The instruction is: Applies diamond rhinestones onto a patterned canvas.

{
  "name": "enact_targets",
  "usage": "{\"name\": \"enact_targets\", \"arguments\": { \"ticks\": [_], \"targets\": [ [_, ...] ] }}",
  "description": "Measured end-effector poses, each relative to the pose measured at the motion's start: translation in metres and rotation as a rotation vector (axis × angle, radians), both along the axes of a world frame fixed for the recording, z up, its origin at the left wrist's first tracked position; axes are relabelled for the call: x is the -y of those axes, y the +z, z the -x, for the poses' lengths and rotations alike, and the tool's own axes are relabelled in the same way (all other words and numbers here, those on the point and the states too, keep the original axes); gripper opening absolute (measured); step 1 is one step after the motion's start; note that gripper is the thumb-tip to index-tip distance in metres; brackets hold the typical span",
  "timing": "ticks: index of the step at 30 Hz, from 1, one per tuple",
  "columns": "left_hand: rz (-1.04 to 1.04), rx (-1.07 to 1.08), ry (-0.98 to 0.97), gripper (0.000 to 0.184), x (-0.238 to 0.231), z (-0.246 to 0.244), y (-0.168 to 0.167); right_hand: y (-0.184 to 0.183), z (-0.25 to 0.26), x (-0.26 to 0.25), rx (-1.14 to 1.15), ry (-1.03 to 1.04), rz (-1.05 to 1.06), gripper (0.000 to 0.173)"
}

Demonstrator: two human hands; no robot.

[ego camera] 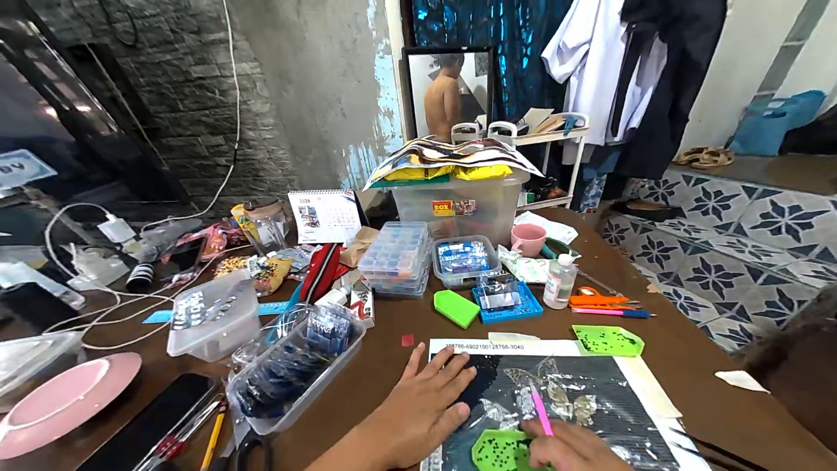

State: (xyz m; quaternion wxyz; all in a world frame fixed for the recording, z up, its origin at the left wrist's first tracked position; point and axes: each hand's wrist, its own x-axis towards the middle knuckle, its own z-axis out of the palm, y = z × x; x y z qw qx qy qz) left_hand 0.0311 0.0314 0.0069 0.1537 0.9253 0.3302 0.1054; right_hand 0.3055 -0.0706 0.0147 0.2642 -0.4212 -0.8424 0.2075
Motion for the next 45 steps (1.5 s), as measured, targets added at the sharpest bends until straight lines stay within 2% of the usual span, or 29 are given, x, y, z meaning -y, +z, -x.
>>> {"name": "enact_targets", "arguments": {
  "ticks": [2,6,10,14,22,25,29,32,35,38,42,45],
  "targets": [
    [-0.038,-0.010,0.091,0.062,-0.010,-0.011,0.008,0.002,-0.005,-0.004,-0.001,-0.032,0.008,0.023],
    [0.002,-0.050,0.278,0.060,-0.025,-0.040,0.022,0.007,-0.012,-0.006,0.038,-0.059,0.042,0.022],
    [0.027,-0.096,0.285,0.060,-0.023,-0.062,0.007,0.009,-0.014,-0.006,0.071,-0.038,0.026,0.021],
    [0.063,-0.199,0.307,0.060,-0.022,-0.066,0.008,0.008,-0.013,-0.003,0.128,-0.038,-0.005,0.021],
    [-0.146,-0.183,0.338,0.058,-0.016,-0.068,0.005,0.011,-0.018,-0.009,0.063,0.029,0.042,0.024],
    [-0.226,-0.103,0.338,0.058,-0.015,-0.067,0.001,0.007,-0.021,-0.012,0.054,0.001,0.013,0.028],
    [-0.299,0.058,0.239,0.056,-0.004,-0.052,0.005,0.001,-0.019,-0.012,0.030,-0.019,-0.062,0.029],
    [-0.331,0.255,0.232,0.042,0.011,-0.030,0.009,0.004,-0.018,-0.011,0.017,0.002,-0.007,0.032],
    [-0.383,0.419,0.217,0.033,0.023,-0.006,-0.006,0.000,-0.017,-0.010,-0.001,-0.018,-0.008,0.035],
    [-0.355,0.473,0.218,0.030,0.032,0.010,-0.023,0.001,-0.015,-0.007,-0.040,0.001,-0.001,0.035],
    [-0.258,0.534,0.234,0.030,0.031,0.007,-0.026,0.006,-0.014,-0.001,-0.073,0.029,0.026,0.035],
    [-0.229,0.516,0.111,0.035,0.030,0.006,-0.025,0.029,-0.013,0.004,0.004,0.038,0.103,0.038]
  ]
}}
